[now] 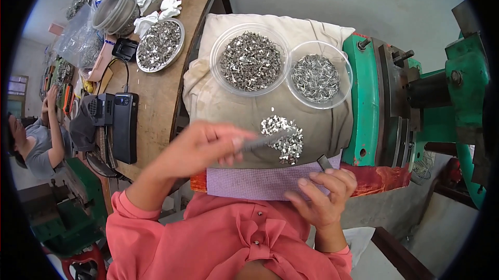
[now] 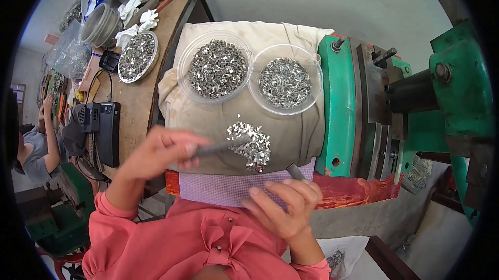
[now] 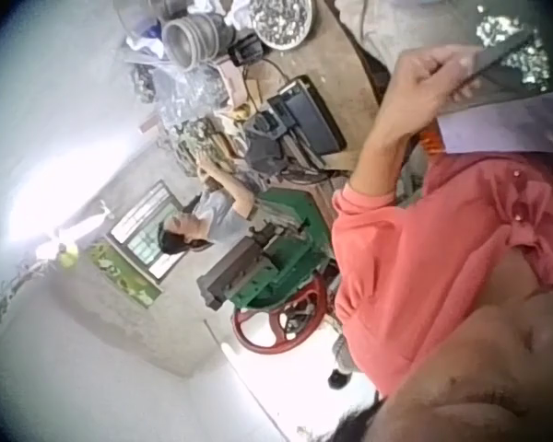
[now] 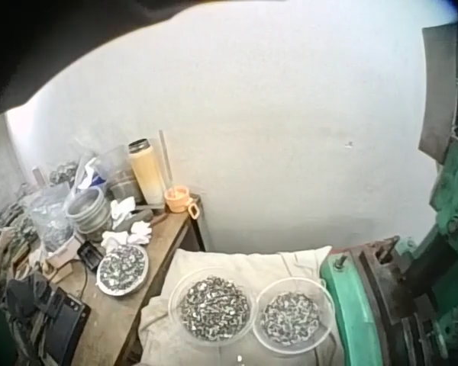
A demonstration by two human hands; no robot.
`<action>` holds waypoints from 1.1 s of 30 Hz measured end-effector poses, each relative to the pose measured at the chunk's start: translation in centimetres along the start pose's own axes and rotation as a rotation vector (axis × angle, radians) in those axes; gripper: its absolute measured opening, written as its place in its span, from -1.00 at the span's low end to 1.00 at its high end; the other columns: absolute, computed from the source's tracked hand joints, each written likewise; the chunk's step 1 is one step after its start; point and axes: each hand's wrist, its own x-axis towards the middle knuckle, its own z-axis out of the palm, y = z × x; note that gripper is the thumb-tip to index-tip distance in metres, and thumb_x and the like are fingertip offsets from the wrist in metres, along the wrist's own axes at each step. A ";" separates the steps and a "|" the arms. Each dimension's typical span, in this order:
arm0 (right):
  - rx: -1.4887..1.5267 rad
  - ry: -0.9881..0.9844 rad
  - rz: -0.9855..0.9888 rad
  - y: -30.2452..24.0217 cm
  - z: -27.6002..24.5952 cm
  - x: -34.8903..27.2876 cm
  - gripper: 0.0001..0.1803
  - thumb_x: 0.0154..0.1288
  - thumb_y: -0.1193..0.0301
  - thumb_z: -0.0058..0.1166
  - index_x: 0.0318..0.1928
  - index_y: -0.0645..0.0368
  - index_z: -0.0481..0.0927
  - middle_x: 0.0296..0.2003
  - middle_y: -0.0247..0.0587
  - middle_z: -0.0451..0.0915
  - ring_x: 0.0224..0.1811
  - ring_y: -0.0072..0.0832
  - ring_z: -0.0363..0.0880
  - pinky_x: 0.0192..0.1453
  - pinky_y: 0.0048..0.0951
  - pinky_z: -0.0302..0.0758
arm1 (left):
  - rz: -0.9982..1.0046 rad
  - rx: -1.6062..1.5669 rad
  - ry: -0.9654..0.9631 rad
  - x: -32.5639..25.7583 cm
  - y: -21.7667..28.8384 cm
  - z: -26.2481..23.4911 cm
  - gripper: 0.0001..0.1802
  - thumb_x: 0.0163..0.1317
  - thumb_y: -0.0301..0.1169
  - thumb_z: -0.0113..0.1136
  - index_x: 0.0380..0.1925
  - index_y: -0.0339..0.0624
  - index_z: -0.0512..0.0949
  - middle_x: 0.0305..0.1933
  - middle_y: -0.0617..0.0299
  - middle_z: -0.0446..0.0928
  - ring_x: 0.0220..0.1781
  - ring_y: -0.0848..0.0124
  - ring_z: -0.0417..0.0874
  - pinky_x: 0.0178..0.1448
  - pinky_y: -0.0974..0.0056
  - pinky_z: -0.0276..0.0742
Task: The person loads small metal components into a magazine rail by hand, then processes them using a manual press machine.
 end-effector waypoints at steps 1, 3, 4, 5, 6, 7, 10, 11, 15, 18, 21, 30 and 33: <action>0.041 -0.034 -0.008 -0.2 0.3 0.3 -0.55 -0.10 0.21 0.55 -0.11 -0.24 0.73 -0.09 -0.55 0.56 0.02 -0.35 0.39 0.10 -0.21 0.31 | -0.077 -0.019 -0.085 -0.5 -1.0 0.6 -0.62 0.52 -0.28 0.05 0.20 -0.19 0.59 -0.31 0.31 0.64 -0.32 0.63 0.55 -0.20 0.47 0.51; 0.088 -0.092 -0.018 -0.3 0.9 0.5 -0.56 -0.04 0.23 0.49 -0.06 -0.21 0.73 -0.08 -0.52 0.55 0.02 -0.39 0.42 0.13 -0.27 0.31 | -0.195 -0.080 -0.208 -0.9 -3.1 1.8 -0.60 0.54 -0.24 0.04 0.21 -0.22 0.57 -0.30 0.33 0.64 -0.31 0.65 0.55 -0.18 0.47 0.52; 0.092 -0.188 -0.089 -0.1 1.1 0.3 -0.59 0.01 0.25 0.44 -0.04 -0.18 0.73 -0.09 -0.51 0.56 0.00 -0.43 0.44 0.13 -0.29 0.32 | -0.197 -0.122 -0.247 -1.0 -4.3 2.4 -0.61 0.54 -0.25 0.03 0.20 -0.23 0.58 -0.30 0.33 0.64 -0.30 0.64 0.56 -0.19 0.47 0.52; 0.096 -0.286 -0.159 0.1 1.2 0.2 -0.61 0.06 0.28 0.39 -0.03 -0.15 0.73 -0.11 -0.50 0.56 -0.03 -0.46 0.47 0.14 -0.31 0.33 | -0.200 -0.166 -0.287 -0.9 -5.4 2.8 -0.61 0.55 -0.26 0.02 0.19 -0.24 0.58 -0.30 0.33 0.63 -0.30 0.63 0.57 -0.19 0.47 0.53; 0.107 -0.330 -0.185 0.3 1.1 -0.1 -0.65 0.13 0.32 0.31 -0.02 -0.06 0.72 -0.15 -0.47 0.59 -0.10 -0.50 0.52 0.15 -0.32 0.36 | -0.209 -0.179 -0.290 -0.8 -6.2 3.1 -0.61 0.55 -0.26 0.02 0.19 -0.24 0.58 -0.30 0.33 0.63 -0.30 0.63 0.57 -0.19 0.47 0.53; 0.111 -0.345 -0.178 0.3 1.1 -0.1 -0.65 0.13 0.32 0.31 -0.02 -0.06 0.72 -0.15 -0.47 0.59 -0.10 -0.50 0.52 0.15 -0.32 0.36 | -0.227 -0.208 -0.271 -0.7 -6.9 3.5 -0.63 0.56 -0.27 0.00 0.14 -0.26 0.60 -0.32 0.32 0.63 -0.33 0.62 0.58 -0.23 0.46 0.54; 0.117 -0.370 -0.154 0.4 1.3 -0.2 -0.66 0.14 0.32 0.32 -0.05 0.06 0.71 -0.21 -0.43 0.61 -0.15 -0.47 0.55 0.13 -0.29 0.37 | -0.250 -0.216 -0.211 -0.8 -7.3 4.2 -0.65 0.57 -0.26 -0.03 0.03 -0.29 0.62 -0.38 0.31 0.62 -0.39 0.61 0.60 -0.30 0.44 0.55; 0.119 -0.385 -0.146 0.4 1.3 -0.4 -0.66 0.14 0.32 0.32 -0.05 0.06 0.71 -0.21 -0.43 0.61 -0.15 -0.47 0.55 0.13 -0.29 0.37 | -0.243 -0.180 -0.163 -0.9 -7.0 4.4 -0.64 0.57 -0.25 -0.04 -0.03 -0.31 0.63 -0.41 0.31 0.61 -0.43 0.61 0.60 -0.34 0.42 0.56; 0.059 -0.434 -0.095 0.4 1.5 -0.5 -0.68 0.13 0.32 0.33 -0.08 0.06 0.69 -0.22 -0.42 0.60 -0.15 -0.46 0.55 0.14 -0.27 0.35 | 0.033 0.440 0.095 -1.3 -5.9 4.8 -0.76 0.47 -0.35 0.08 -0.25 -0.34 0.60 -0.44 0.03 0.65 -0.51 0.22 0.68 -0.37 0.19 0.57; 0.063 -0.453 -0.042 0.3 1.5 -0.2 -0.69 0.09 0.31 0.37 -0.12 0.04 0.69 -0.25 -0.43 0.58 -0.16 -0.45 0.55 0.15 -0.26 0.33 | 0.147 0.631 0.202 -1.7 -5.8 5.0 -0.84 0.37 -0.43 0.14 -0.31 -0.32 0.58 -0.41 -0.05 0.62 -0.44 0.02 0.66 -0.36 0.09 0.54; 0.093 -0.463 0.006 0.6 1.1 0.6 -0.70 0.04 0.33 0.41 -0.17 0.02 0.69 -0.29 -0.44 0.57 -0.18 -0.43 0.55 0.12 -0.25 0.33 | 0.265 0.689 0.344 -1.6 -6.0 5.4 -0.90 0.29 -0.46 0.22 -0.32 -0.28 0.59 -0.41 0.03 0.62 -0.41 0.04 0.66 -0.36 0.08 0.52; -0.068 -0.298 0.073 2.0 0.8 0.6 -0.75 0.00 0.45 0.44 -0.25 0.04 0.71 -0.30 -0.43 0.58 -0.25 -0.40 0.53 -0.04 -0.29 0.36 | 0.613 0.912 0.348 0.4 -6.6 5.7 -0.80 0.00 -0.51 0.39 -0.35 -0.17 0.59 -0.33 0.23 0.46 -0.31 0.25 0.51 -0.25 0.18 0.51; -0.159 -0.264 0.072 2.2 1.0 0.4 -0.76 0.02 0.46 0.43 -0.24 0.05 0.72 -0.30 -0.42 0.57 -0.24 -0.40 0.53 -0.06 -0.28 0.38 | 0.618 0.956 0.332 1.0 -6.6 5.6 -0.82 -0.01 -0.51 0.39 -0.40 -0.16 0.57 -0.35 0.25 0.42 -0.30 0.26 0.50 -0.24 0.19 0.51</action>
